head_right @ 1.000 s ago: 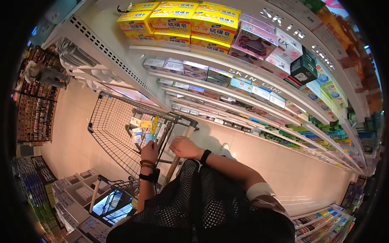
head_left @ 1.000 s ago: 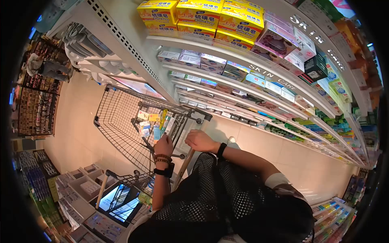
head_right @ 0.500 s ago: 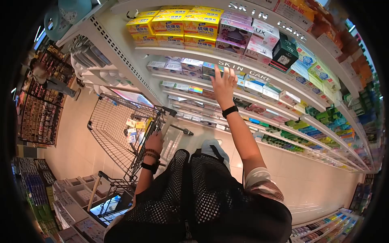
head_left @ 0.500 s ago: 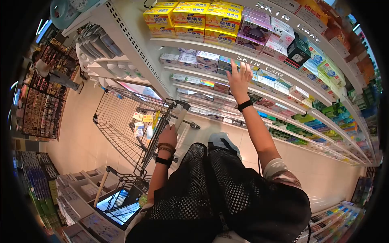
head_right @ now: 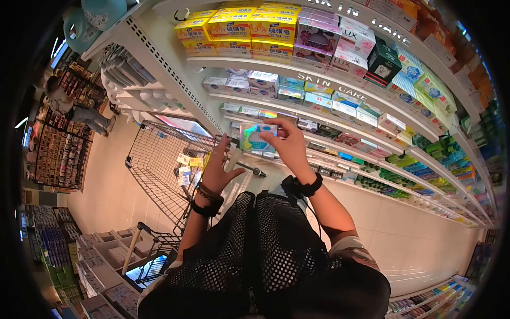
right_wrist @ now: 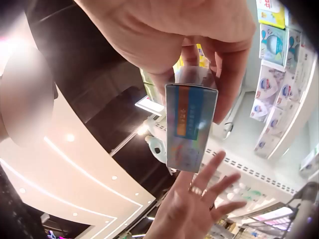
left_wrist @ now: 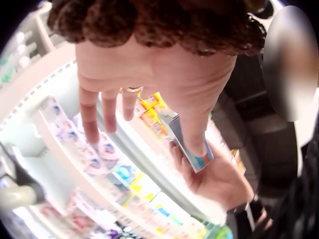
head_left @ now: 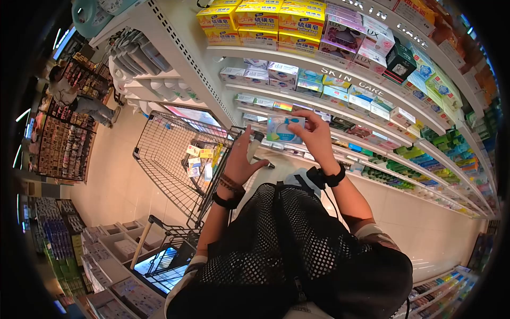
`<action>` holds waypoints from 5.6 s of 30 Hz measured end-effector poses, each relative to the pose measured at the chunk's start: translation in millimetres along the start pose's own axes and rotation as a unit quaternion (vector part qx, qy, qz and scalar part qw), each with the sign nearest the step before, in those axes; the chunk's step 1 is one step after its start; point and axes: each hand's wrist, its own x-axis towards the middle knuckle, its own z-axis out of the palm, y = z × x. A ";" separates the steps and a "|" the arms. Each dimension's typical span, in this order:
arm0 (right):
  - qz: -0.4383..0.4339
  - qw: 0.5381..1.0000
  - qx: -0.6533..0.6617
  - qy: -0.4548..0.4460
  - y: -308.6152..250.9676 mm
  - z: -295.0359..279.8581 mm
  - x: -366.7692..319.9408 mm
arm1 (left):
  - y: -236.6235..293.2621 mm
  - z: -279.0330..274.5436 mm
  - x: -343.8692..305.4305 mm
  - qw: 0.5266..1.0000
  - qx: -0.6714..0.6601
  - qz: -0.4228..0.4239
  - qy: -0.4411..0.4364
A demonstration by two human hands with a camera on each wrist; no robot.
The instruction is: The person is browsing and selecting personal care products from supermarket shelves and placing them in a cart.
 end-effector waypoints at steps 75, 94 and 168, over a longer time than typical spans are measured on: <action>-0.170 0.777 -0.415 -0.441 161.5 12.6 -56.8 | -382.4 -58.9 -265.3 0.615 0.251 -0.724 -0.186; -0.224 0.729 -0.601 0.240 124.6 -199.4 2.5 | -176.5 27.9 -106.2 0.886 0.206 -0.378 -0.174; -0.235 0.712 -0.640 0.168 50.3 -258.8 29.9 | -117.5 53.5 -123.0 0.905 0.161 -0.296 -0.259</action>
